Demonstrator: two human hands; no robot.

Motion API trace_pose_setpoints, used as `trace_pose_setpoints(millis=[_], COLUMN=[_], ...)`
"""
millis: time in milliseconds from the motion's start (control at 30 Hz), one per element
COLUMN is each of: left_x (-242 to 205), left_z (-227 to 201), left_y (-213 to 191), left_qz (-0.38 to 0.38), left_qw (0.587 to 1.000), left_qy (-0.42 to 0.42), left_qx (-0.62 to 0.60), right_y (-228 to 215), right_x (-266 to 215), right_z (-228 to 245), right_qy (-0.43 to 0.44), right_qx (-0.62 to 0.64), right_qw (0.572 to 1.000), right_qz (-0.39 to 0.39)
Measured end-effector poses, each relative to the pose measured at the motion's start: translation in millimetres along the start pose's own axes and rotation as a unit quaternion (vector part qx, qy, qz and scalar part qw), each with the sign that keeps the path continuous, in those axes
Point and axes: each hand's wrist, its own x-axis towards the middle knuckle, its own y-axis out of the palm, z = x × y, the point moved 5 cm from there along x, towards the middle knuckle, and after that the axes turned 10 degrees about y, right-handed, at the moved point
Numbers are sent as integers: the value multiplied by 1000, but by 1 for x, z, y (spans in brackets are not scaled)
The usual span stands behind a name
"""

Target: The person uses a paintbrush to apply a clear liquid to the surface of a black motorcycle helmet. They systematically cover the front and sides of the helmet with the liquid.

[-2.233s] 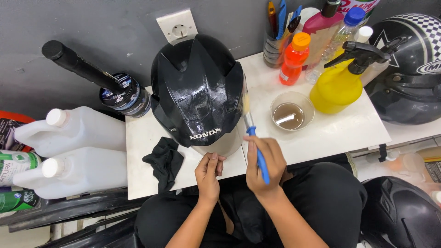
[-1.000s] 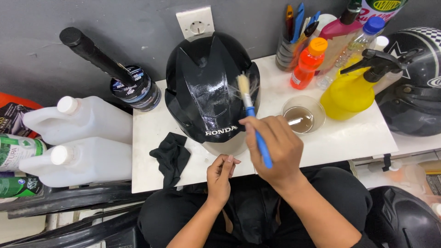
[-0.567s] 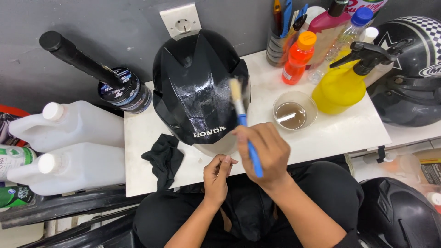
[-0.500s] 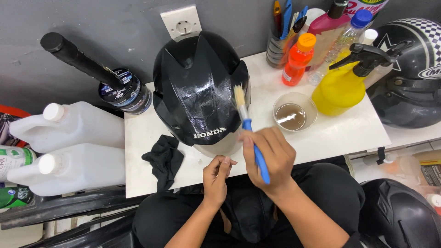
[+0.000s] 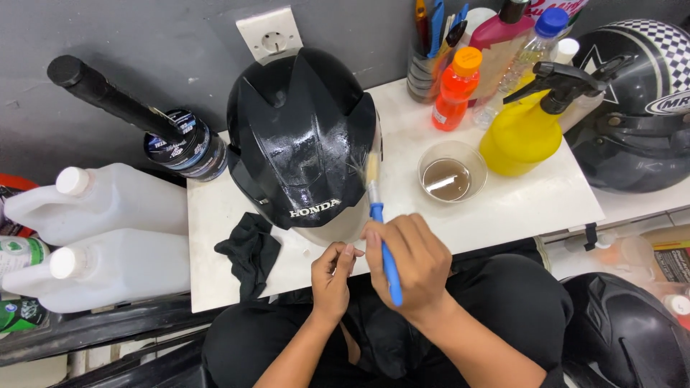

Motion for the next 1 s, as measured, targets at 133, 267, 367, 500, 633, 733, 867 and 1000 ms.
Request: trace_pose_setpoints(millis=[133,267,367,500,633,733,867,1000], left_x=[5,21,25,27,30,31,32,33], left_z=[6,-8,-13,-10,-29,-38,-37,-35], left_y=[-12,-24,-31,-40,-43,-44,-47,-48], left_qz=[-8,-73,-87,-115,-140,-157,-159,-162], left_qw=[1000,997,995,990,986,984,983,983], left_qy=[22,14,19,6,-16,-20,-19,-4], left_qx=[14,-7,-34,-86,-90,-86,-87,-87], right_y=[2,5,9,21,33,41,47,46], right_x=[-5,1,-5,-24,-43,-56,-60,-55], right_z=[-5,-28,-38,-50,-57,-60,-55,-48], right_qy=[4,97,159,227,265,305,316,271], right_qx=[10,66,113,165,192,222,240,229], right_qw=[1000,993,981,960,945,926,918,935], right_qz=[-4,-10,9,-2,-4,-6,4,5])
